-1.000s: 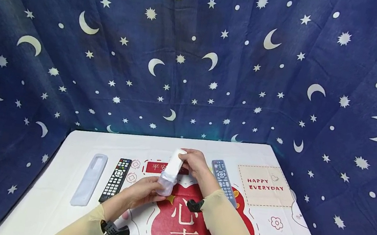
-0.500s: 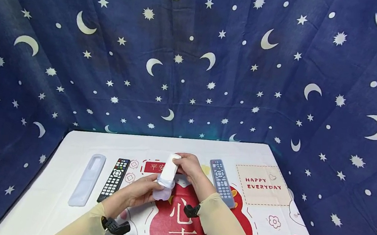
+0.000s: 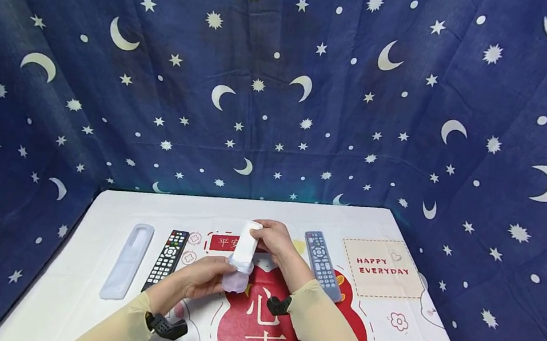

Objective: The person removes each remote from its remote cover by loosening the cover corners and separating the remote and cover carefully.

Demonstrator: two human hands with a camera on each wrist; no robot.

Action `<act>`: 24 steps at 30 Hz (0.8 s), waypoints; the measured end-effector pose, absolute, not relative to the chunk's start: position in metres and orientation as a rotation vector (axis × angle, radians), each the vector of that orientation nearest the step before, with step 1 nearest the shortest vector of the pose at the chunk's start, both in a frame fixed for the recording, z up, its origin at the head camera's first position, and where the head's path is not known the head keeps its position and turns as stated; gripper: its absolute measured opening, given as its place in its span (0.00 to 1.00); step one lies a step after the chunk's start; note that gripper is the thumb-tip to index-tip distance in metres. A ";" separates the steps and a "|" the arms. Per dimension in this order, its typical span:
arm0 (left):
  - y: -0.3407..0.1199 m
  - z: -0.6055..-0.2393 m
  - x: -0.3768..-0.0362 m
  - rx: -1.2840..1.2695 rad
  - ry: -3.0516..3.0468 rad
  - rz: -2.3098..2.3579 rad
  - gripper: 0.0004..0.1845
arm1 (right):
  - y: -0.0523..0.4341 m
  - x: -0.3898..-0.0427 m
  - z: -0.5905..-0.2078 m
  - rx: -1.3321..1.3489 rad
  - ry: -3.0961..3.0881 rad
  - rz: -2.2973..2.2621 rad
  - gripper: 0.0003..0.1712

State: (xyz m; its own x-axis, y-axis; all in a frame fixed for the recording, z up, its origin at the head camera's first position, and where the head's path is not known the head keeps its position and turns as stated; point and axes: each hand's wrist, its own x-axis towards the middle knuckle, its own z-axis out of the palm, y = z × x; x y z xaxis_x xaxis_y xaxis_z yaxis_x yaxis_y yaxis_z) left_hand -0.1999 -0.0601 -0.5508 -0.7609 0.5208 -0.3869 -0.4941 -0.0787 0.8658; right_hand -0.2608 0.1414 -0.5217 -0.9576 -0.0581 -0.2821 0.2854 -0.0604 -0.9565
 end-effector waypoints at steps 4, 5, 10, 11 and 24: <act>-0.061 -0.552 -0.198 0.095 1.582 1.869 0.20 | 0.141 -0.260 -0.524 0.257 1.995 -2.102 0.23; -0.061 -0.552 -0.198 0.108 1.589 1.868 0.22 | 0.141 -0.260 -0.525 0.257 2.003 -2.101 0.23; -0.061 -0.555 -0.196 0.146 1.547 1.901 0.29 | 0.138 -0.262 -0.527 0.266 2.028 -2.105 0.22; -0.061 -0.555 -0.195 0.152 1.529 1.907 0.30 | 0.138 -0.262 -0.527 0.267 2.028 -2.111 0.22; -0.072 -0.556 -0.193 0.206 1.438 1.890 0.41 | 0.135 -0.260 -0.526 0.277 1.973 -2.150 0.21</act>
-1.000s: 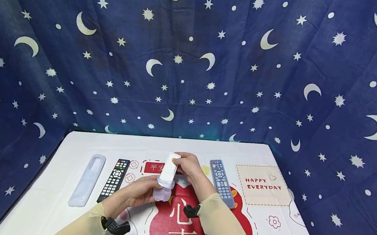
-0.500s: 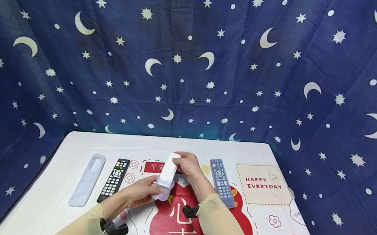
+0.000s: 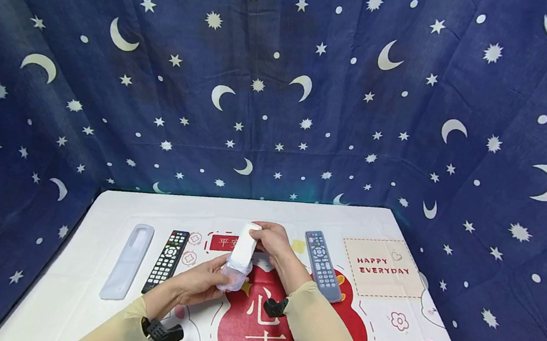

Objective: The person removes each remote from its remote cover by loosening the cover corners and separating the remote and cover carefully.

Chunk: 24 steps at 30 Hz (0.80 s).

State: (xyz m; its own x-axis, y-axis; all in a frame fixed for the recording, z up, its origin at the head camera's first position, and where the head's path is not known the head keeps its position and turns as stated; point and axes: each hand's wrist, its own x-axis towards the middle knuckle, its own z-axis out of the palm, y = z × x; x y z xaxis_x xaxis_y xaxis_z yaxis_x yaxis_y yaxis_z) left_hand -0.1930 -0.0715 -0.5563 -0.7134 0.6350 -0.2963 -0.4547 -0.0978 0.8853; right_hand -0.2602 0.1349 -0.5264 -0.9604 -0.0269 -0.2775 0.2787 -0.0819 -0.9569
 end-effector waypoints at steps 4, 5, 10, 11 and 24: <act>-0.073 -0.556 -0.194 0.244 1.398 1.885 0.41 | 0.135 -0.261 -0.525 0.277 1.980 -2.146 0.21; -0.074 -0.556 -0.194 0.250 1.399 1.880 0.41 | 0.135 -0.262 -0.525 0.278 1.980 -2.143 0.21; -0.074 -0.556 -0.194 0.270 1.451 1.855 0.41 | 0.136 -0.263 -0.528 0.261 1.984 -2.134 0.22; -0.074 -0.556 -0.194 0.269 1.486 1.847 0.41 | 0.136 -0.263 -0.528 0.257 1.981 -2.133 0.22; -0.068 -0.551 -0.199 0.140 1.561 1.835 0.26 | 0.133 -0.255 -0.519 0.118 1.957 -2.140 0.24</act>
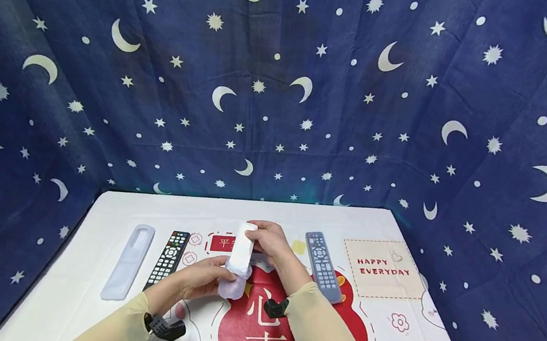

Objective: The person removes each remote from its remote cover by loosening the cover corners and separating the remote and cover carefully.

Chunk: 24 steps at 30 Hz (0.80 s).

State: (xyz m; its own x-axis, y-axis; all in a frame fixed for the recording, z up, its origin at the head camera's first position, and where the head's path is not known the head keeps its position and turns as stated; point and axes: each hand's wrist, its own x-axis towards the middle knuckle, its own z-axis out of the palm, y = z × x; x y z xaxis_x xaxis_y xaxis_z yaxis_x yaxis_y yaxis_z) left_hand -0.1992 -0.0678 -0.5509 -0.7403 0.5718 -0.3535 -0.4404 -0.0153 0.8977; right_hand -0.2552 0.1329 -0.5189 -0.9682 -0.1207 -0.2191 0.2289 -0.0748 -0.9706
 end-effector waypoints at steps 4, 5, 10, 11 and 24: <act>-0.067 -0.555 -0.199 0.167 1.464 1.876 0.31 | 0.134 -0.256 -0.520 0.148 1.974 -2.142 0.23; -0.067 -0.555 -0.199 0.183 1.442 1.884 0.33 | 0.134 -0.256 -0.520 0.150 1.978 -2.147 0.23; -0.071 -0.558 -0.199 0.248 1.370 1.891 0.38 | 0.132 -0.257 -0.520 0.167 1.973 -2.173 0.22; -0.073 -0.558 -0.198 0.241 1.368 1.891 0.38 | 0.132 -0.257 -0.520 0.173 1.968 -2.180 0.22; -0.077 -0.558 -0.197 0.220 1.432 1.890 0.41 | 0.128 -0.261 -0.527 0.226 1.977 -2.198 0.22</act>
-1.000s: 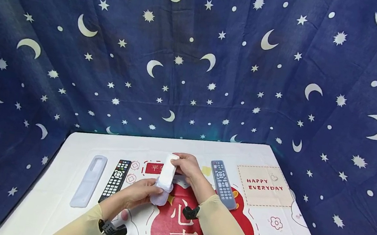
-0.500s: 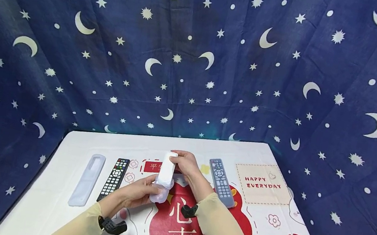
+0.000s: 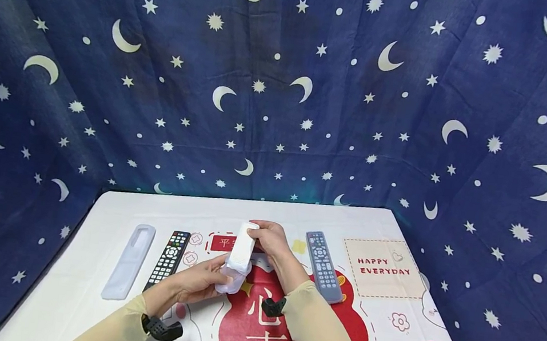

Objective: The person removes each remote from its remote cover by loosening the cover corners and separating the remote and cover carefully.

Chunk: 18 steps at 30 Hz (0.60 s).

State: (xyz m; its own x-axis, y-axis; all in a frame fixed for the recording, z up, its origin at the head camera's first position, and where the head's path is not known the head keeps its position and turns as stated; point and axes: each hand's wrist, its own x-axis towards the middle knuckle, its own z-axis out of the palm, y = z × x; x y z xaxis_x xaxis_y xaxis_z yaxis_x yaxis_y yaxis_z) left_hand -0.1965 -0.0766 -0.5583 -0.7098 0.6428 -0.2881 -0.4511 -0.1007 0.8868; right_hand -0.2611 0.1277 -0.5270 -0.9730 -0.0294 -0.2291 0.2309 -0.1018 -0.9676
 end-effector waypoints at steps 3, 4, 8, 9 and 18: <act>-0.076 -0.559 -0.196 0.213 1.442 1.896 0.42 | 0.127 -0.262 -0.528 0.249 1.983 -2.191 0.22; -0.076 -0.559 -0.196 0.209 1.443 1.897 0.43 | 0.127 -0.263 -0.528 0.259 1.979 -2.191 0.22; -0.075 -0.560 -0.195 0.211 1.433 1.909 0.44 | 0.127 -0.264 -0.530 0.272 1.987 -2.188 0.22; -0.075 -0.560 -0.195 0.214 1.428 1.913 0.44 | 0.127 -0.264 -0.530 0.272 1.989 -2.189 0.22; -0.073 -0.562 -0.193 0.268 1.416 1.932 0.48 | 0.126 -0.264 -0.534 0.284 2.007 -2.163 0.22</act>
State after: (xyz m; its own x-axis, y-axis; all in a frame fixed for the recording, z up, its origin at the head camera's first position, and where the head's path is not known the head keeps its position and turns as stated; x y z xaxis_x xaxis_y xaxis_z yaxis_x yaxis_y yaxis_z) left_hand -0.1930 -0.0727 -0.5618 -0.7226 0.6492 -0.2373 -0.4217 -0.1421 0.8955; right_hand -0.2637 0.1257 -0.5341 -0.9661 -0.0001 -0.2581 0.2573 -0.0749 -0.9634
